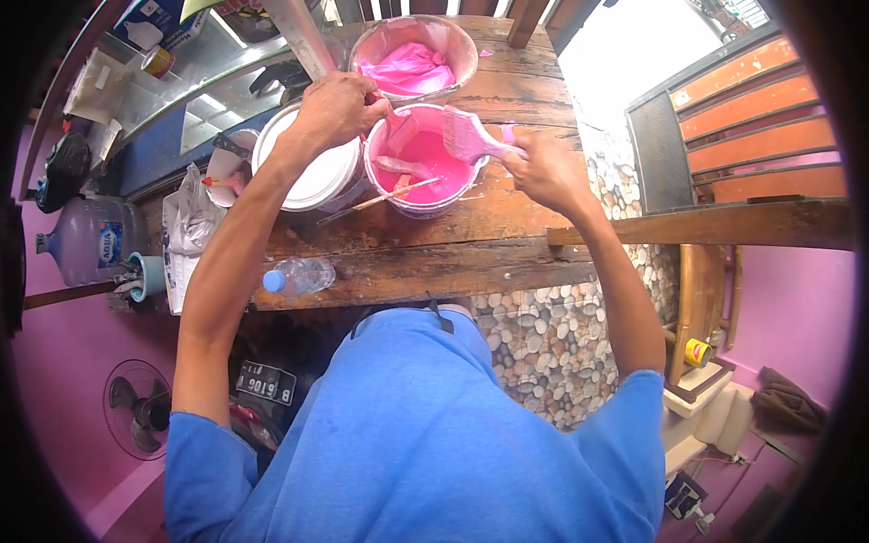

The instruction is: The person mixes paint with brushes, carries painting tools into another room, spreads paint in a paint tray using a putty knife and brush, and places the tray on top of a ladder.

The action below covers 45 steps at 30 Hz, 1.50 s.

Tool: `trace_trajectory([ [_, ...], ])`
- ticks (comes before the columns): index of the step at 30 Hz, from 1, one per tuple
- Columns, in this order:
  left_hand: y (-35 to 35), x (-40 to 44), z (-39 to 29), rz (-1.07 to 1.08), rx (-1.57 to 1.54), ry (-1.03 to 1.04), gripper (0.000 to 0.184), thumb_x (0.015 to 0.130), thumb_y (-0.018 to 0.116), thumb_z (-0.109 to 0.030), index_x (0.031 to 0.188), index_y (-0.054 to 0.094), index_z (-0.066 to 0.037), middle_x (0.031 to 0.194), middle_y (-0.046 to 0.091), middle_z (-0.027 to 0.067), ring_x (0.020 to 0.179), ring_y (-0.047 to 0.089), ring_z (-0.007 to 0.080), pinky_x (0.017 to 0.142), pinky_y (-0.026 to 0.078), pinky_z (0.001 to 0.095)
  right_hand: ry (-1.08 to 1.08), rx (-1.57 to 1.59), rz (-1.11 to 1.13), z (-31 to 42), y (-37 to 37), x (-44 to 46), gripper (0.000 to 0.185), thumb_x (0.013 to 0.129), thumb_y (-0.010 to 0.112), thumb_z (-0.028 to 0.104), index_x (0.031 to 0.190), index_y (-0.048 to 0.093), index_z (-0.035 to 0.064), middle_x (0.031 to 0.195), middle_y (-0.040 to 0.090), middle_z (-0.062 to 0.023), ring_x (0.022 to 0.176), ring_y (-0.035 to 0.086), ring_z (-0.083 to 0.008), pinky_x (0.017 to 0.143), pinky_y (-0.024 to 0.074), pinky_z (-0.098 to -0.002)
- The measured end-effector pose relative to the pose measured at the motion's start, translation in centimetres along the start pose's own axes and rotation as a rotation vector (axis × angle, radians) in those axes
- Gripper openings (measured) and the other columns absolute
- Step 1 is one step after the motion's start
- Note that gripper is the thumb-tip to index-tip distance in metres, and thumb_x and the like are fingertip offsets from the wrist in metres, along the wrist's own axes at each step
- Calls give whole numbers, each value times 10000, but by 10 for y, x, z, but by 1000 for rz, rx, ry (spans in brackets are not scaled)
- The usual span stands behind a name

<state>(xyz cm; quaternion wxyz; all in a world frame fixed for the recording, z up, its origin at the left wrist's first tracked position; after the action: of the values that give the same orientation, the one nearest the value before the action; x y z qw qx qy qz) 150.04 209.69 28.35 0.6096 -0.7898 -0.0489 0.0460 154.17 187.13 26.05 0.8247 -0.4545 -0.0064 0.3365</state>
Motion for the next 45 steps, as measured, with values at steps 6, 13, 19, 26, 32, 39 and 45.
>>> trace_trajectory([
  [6,-18,-10,2,-123,-30,36,334,790,570,-354,818,702,-48,728,660,135,765,651,300,798,488,404,-344,-277,-18,32,47,63,230,803,556,142,774,618,-78,723,606,-292,714,613,-440,678,486,-490],
  [13,-27,-16,8,-118,-81,-4,273,781,609,-298,782,716,-47,776,675,156,808,663,284,806,507,400,-534,-413,-32,42,75,107,185,763,597,132,787,627,-49,791,627,-269,793,626,-428,702,496,-492],
  [19,-28,-15,10,-104,-78,-27,256,772,608,-288,775,718,-57,770,674,153,780,664,285,787,512,395,-495,-456,-340,83,36,85,288,763,653,224,961,628,16,803,660,-182,832,658,-330,739,509,-418],
  [26,-33,-3,-36,-176,-33,95,368,808,611,-413,771,686,-55,672,643,124,726,651,287,725,498,401,-541,-24,-139,102,44,69,387,732,708,342,980,632,55,735,662,-149,776,657,-320,738,511,-424],
  [32,-46,-40,-78,-318,-204,145,377,823,613,-395,746,667,-30,661,640,128,681,644,293,688,492,399,-359,352,-322,34,17,45,135,856,607,117,863,665,-5,738,680,-115,619,654,-140,573,540,-268],
  [39,148,-137,-42,266,-679,-230,350,853,617,-359,812,667,-15,744,664,164,655,650,221,603,492,326,-104,873,-239,-78,40,13,193,903,581,102,1030,623,-37,766,673,-106,595,630,-125,537,512,-220],
  [45,197,-135,-8,-13,-1234,-526,322,907,586,-292,882,659,20,755,690,110,683,660,151,630,514,294,-64,872,-286,-85,45,-6,192,895,578,67,1047,617,-42,778,682,-122,628,642,-122,571,526,-226],
])
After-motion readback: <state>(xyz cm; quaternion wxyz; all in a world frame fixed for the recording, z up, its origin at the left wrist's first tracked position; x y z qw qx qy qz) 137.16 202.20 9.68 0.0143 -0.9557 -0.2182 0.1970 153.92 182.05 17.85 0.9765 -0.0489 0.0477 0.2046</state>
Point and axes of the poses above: each hand's wrist, its own x-axis towards the middle knuckle, its own y-axis out of the palm, z = x × y, the point moved 10 cm from there along x, towards the middle knuckle
